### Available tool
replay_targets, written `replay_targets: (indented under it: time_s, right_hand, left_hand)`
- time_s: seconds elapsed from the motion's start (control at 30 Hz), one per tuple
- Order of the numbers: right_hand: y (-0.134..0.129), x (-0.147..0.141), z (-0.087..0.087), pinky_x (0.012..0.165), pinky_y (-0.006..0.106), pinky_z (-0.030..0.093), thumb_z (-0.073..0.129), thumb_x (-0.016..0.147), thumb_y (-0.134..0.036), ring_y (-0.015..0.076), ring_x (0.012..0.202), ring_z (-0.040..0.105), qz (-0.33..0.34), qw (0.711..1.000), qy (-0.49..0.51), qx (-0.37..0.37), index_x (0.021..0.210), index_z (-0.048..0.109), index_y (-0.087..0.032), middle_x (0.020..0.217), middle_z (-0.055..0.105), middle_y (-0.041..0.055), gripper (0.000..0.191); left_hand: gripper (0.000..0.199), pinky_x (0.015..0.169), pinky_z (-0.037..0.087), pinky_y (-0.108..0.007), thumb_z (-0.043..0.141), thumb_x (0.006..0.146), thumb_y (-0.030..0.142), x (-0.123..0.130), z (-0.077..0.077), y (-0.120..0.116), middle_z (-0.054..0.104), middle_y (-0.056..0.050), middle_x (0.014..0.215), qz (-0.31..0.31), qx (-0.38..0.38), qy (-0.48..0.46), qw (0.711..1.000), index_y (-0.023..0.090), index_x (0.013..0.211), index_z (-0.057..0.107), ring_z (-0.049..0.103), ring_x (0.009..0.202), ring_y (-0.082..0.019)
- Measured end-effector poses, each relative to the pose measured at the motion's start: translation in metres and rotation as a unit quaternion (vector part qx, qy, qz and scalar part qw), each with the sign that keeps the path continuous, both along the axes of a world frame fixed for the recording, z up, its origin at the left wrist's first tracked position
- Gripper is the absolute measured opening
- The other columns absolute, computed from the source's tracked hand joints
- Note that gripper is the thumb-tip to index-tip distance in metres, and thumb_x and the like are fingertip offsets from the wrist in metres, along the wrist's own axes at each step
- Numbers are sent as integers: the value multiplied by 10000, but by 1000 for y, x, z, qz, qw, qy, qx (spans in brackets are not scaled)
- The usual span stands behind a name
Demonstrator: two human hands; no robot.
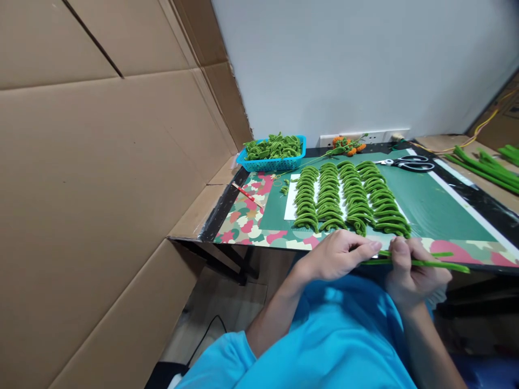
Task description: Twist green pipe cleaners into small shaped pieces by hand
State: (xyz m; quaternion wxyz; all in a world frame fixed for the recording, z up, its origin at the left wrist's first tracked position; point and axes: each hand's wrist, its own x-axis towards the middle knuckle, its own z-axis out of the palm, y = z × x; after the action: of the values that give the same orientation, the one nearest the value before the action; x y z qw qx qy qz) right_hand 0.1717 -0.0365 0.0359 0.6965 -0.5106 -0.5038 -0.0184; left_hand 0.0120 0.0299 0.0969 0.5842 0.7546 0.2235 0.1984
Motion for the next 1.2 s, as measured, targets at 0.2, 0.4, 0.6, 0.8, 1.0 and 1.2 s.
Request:
replay_targets:
  time_s: [0.2,0.4,0.6,0.8,1.0,1.2]
  right_hand:
    - [0,0,-3,543,308,307,618,1018,-440,113,506,336,-16,1000,16,-15,613,478,-233,554,395,-41,476]
    - [3,-1,-7,576,333,393,606,1009,-472,132,504,367,-3,999,37,-7,621,480,-246,548,403,-33,466]
    - [3,-3,-8,592,326,357,620,1010,-362,125,522,364,4,999,26,38,637,489,-231,565,412,-38,416]
    - [3,-3,-9,593,336,356,598,1023,-420,134,519,363,-15,999,20,22,623,470,-238,548,397,-34,457]
    - [4,-3,-11,579,332,332,610,1016,-384,125,505,338,-9,999,18,43,625,466,-236,547,380,-38,442]
    - [4,-3,-18,579,343,374,613,1014,-434,138,514,370,-20,999,24,26,617,462,-241,556,389,-27,466]
  left_hand:
    - [621,652,252,-293,514,1024,710,0,2,-4,352,45,688,18,23,8,1000,196,685,431,338,688,-112]
    - [631,687,279,-281,490,1021,727,0,2,-8,401,38,697,39,54,16,998,195,684,452,387,718,-120]
    - [614,691,271,-282,488,1041,691,1,0,-11,395,40,690,43,70,11,997,199,682,413,390,714,-118]
    - [623,689,276,-289,475,1038,700,1,1,-12,391,35,690,44,75,9,996,200,673,403,383,714,-121]
    - [622,688,277,-291,479,1038,696,1,3,-12,379,38,688,44,77,7,996,200,671,399,372,712,-119]
    - [641,681,279,-300,455,1026,725,1,2,-13,373,34,678,53,82,23,995,204,660,383,372,705,-123]
